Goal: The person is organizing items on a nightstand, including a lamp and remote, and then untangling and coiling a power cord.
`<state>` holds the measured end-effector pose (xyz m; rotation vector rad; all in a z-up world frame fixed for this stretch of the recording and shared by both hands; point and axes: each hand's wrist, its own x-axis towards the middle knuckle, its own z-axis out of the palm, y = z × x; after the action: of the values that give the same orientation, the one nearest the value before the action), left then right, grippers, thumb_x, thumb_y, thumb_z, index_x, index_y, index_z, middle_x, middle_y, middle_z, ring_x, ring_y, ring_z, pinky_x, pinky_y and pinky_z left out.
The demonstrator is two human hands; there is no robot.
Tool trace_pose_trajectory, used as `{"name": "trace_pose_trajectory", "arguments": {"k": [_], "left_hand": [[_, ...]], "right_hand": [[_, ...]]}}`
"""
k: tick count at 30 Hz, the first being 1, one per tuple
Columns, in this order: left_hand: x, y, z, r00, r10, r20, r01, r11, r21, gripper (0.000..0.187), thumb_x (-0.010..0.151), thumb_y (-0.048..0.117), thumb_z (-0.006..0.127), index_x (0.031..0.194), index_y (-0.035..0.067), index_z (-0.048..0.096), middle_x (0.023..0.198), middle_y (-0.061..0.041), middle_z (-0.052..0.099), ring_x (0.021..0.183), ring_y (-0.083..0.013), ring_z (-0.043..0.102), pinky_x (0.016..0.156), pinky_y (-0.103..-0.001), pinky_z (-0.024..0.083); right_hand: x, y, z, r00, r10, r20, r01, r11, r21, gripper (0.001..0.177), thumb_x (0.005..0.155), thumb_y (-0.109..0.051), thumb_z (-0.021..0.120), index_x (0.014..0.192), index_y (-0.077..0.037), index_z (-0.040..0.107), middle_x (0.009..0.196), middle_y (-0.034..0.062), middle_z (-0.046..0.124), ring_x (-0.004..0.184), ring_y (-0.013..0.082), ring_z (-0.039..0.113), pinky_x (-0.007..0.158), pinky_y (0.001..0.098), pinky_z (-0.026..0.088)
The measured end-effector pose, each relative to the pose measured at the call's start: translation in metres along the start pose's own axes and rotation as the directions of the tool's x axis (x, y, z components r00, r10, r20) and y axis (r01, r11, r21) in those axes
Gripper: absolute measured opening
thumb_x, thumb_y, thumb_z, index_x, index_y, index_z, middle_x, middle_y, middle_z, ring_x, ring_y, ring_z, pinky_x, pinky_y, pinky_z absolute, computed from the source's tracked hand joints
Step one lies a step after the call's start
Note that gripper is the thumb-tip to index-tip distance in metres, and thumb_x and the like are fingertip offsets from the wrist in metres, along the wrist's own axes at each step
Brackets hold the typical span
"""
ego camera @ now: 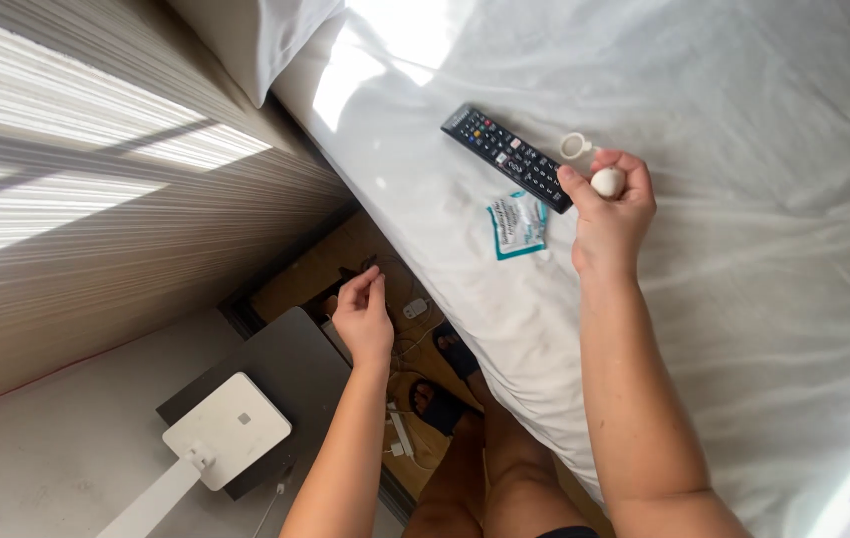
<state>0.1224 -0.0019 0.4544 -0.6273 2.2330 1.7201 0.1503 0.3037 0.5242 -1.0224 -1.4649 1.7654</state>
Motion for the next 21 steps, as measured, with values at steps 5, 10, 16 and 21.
{"name": "trace_pose_trajectory", "arguments": {"k": [5, 10, 16, 21], "left_hand": [[-0.109, 0.053, -0.011, 0.945, 0.081, 0.318, 0.039, 0.934, -0.354, 0.022, 0.097, 0.002, 0.067, 0.118, -0.004, 0.068, 0.111, -0.008, 0.071, 0.104, -0.015, 0.07, 0.095, -0.029, 0.058], [-0.161, 0.086, 0.055, 0.881, 0.102, 0.462, 0.074, 0.935, -0.347, 0.021, 0.099, 0.001, 0.067, 0.12, -0.006, 0.067, 0.107, -0.009, 0.073, 0.098, -0.0162, 0.073, 0.088, -0.029, 0.059], [-0.198, 0.091, 0.131, 0.723, 0.075, 0.687, 0.073, 0.98, -0.183, 0.032, 0.098, 0.012, 0.066, 0.129, 0.003, 0.066, 0.125, 0.001, 0.059, 0.1, -0.0148, 0.073, 0.084, -0.028, 0.058], [-0.204, 0.073, 0.092, 0.77, 0.053, 0.635, -0.024, 0.998, -0.054, 0.036, 0.098, 0.019, 0.067, 0.131, 0.006, 0.067, 0.127, -0.003, 0.058, 0.103, -0.0178, 0.07, 0.084, -0.032, 0.057]], "right_hand": [[-0.04, -0.043, -0.127, 0.922, 0.349, -0.165, -0.284, 0.902, 0.324, 0.032, 0.088, 0.011, 0.075, 0.108, -0.01, 0.061, 0.096, 0.0024, 0.063, 0.09, 0.0147, 0.065, 0.084, 0.0301, 0.057], [-0.073, -0.041, -0.183, 0.945, 0.147, -0.293, -0.084, 0.972, 0.218, 0.032, 0.089, 0.008, 0.076, 0.111, -0.009, 0.06, 0.103, 0.0027, 0.063, 0.093, 0.0129, 0.064, 0.089, 0.0309, 0.059], [-0.097, -0.044, -0.196, 0.955, 0.114, -0.274, -0.185, 0.95, -0.251, 0.031, 0.092, -0.002, 0.077, 0.114, -0.01, 0.058, 0.107, 0.0006, 0.059, 0.094, 0.0115, 0.06, 0.082, 0.0296, 0.056], [-0.091, -0.026, -0.244, 0.962, 0.164, -0.219, -0.263, 0.774, -0.576, 0.032, 0.094, -0.017, 0.077, 0.119, -0.012, 0.058, 0.112, 0.0037, 0.061, 0.104, 0.0195, 0.06, 0.093, 0.0404, 0.052]]}}
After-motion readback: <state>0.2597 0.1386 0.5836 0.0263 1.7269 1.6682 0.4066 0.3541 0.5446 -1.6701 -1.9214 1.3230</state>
